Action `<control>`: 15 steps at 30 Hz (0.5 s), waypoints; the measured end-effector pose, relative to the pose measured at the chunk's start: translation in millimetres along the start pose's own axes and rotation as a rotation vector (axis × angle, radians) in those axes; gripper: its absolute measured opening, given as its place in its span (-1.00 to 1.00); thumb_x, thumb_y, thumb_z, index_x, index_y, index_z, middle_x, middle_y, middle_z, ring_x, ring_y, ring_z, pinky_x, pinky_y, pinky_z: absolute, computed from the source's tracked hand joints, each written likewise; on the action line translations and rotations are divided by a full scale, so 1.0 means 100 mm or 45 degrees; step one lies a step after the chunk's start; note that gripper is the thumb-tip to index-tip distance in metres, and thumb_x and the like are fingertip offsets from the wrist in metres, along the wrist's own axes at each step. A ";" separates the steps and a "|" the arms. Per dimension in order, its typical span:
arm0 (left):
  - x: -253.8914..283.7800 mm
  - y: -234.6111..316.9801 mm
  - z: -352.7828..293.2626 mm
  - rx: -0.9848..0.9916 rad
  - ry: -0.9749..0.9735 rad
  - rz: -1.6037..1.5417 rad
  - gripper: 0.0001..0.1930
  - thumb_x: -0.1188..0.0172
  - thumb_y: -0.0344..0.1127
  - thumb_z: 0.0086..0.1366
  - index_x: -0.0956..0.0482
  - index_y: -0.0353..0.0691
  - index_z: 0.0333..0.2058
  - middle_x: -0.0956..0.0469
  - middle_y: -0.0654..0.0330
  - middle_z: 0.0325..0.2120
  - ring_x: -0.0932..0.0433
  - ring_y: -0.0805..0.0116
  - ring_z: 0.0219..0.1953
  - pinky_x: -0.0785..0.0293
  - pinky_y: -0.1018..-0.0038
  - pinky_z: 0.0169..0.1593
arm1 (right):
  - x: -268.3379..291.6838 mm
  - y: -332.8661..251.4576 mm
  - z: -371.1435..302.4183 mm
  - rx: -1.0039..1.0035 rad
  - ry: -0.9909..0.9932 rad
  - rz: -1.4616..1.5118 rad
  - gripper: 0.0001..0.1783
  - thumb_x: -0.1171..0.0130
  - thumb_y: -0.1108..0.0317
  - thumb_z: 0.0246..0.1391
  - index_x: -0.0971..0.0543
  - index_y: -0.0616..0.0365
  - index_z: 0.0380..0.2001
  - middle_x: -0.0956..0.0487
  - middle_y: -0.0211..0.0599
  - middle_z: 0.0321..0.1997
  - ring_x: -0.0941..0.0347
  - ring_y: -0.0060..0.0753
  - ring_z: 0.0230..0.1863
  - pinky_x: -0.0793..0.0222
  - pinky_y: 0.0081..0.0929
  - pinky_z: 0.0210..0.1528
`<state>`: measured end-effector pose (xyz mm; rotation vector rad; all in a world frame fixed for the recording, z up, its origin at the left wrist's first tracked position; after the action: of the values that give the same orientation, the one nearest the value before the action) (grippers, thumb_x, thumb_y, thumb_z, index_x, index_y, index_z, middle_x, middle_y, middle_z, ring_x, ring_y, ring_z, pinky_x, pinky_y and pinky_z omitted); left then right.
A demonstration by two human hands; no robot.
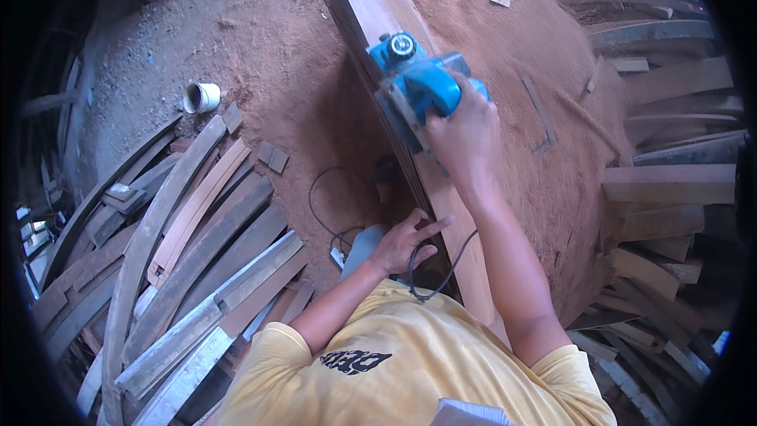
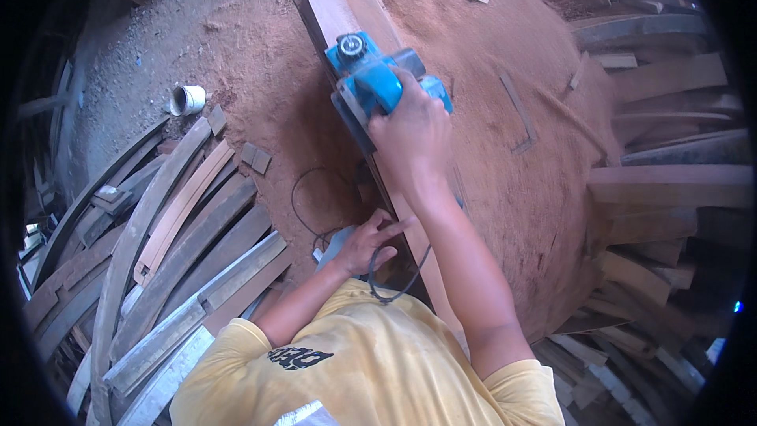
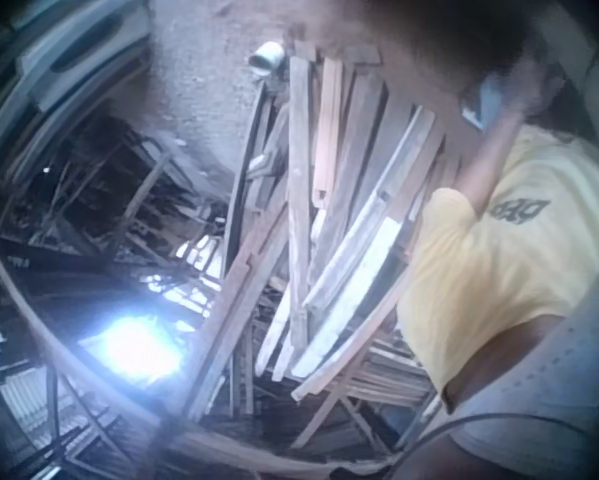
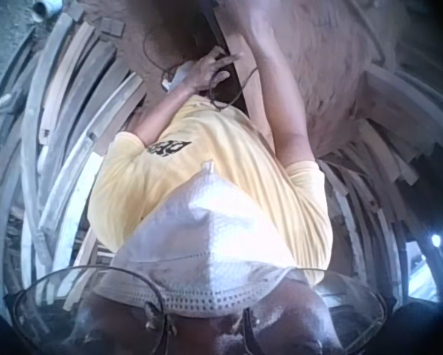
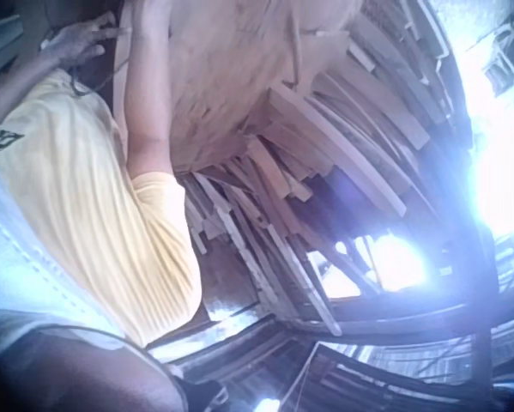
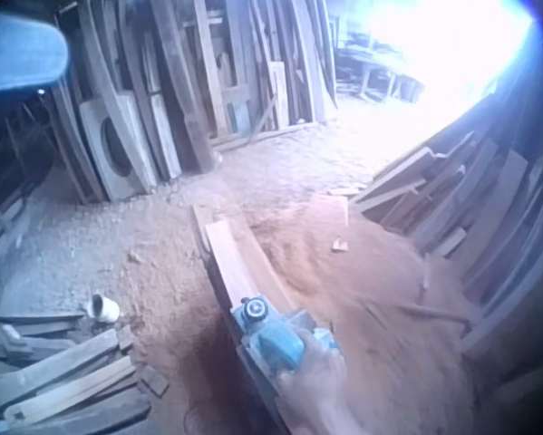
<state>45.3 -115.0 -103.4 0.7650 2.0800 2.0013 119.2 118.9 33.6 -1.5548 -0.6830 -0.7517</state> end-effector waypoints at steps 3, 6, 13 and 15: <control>0.04 -0.05 0.14 -0.051 -0.095 0.094 -0.42 -0.04 0.30 0.52 -0.46 0.42 0.44 -0.47 -0.14 -0.03 -0.55 -0.17 -0.06 -0.60 0.09 0.04 | -0.15 -0.26 0.49 0.049 0.064 -0.028 -0.52 -0.27 0.36 -0.02 -0.75 0.05 0.04 -0.72 0.22 -0.21 -0.68 0.29 -0.07 -0.59 0.09 0.02; 0.03 -0.07 0.17 -0.165 0.012 -0.018 -0.45 0.01 0.29 0.55 -0.48 0.41 0.42 -0.48 -0.11 -0.05 -0.54 -0.17 -0.04 -0.58 0.05 0.09 | -0.33 -0.48 0.98 0.121 0.115 -0.040 -0.59 -0.27 0.33 -0.04 -0.77 0.02 -0.05 -0.72 0.17 -0.29 -0.69 0.29 -0.13 -0.60 0.06 -0.01; -0.01 -0.17 0.22 -0.142 -0.028 -0.136 -0.49 0.08 0.25 0.60 -0.49 0.44 0.41 -0.49 -0.12 -0.15 -0.54 -0.17 -0.08 -0.55 0.06 0.08 | -0.63 -1.03 2.02 0.180 0.197 -0.026 -0.68 -0.27 0.35 0.03 -0.78 0.18 -0.15 -0.74 0.14 -0.33 -0.75 0.09 -0.23 -0.62 -0.07 -0.11; -0.03 -0.19 0.24 -0.060 -0.108 -0.156 -0.50 0.08 0.24 0.61 -0.55 0.39 0.37 -0.48 -0.13 -0.19 -0.55 -0.15 -0.12 -0.55 0.07 0.05 | -0.69 -1.23 2.29 0.124 0.141 0.024 -0.67 -0.23 0.36 0.04 -0.78 0.18 -0.13 -0.75 0.21 -0.22 -0.76 0.13 -0.11 -0.63 -0.03 -0.01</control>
<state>53.9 -95.2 -125.1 0.6838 1.9748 1.9122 -0.9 359.1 38.0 -1.4185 -0.6139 -0.7733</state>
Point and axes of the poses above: each hand's wrist, its own z-axis towards the middle knuckle, its own x-axis out of the back of the hand, y = z × x, the point moved 8 cm from there along z, towards the middle knuckle
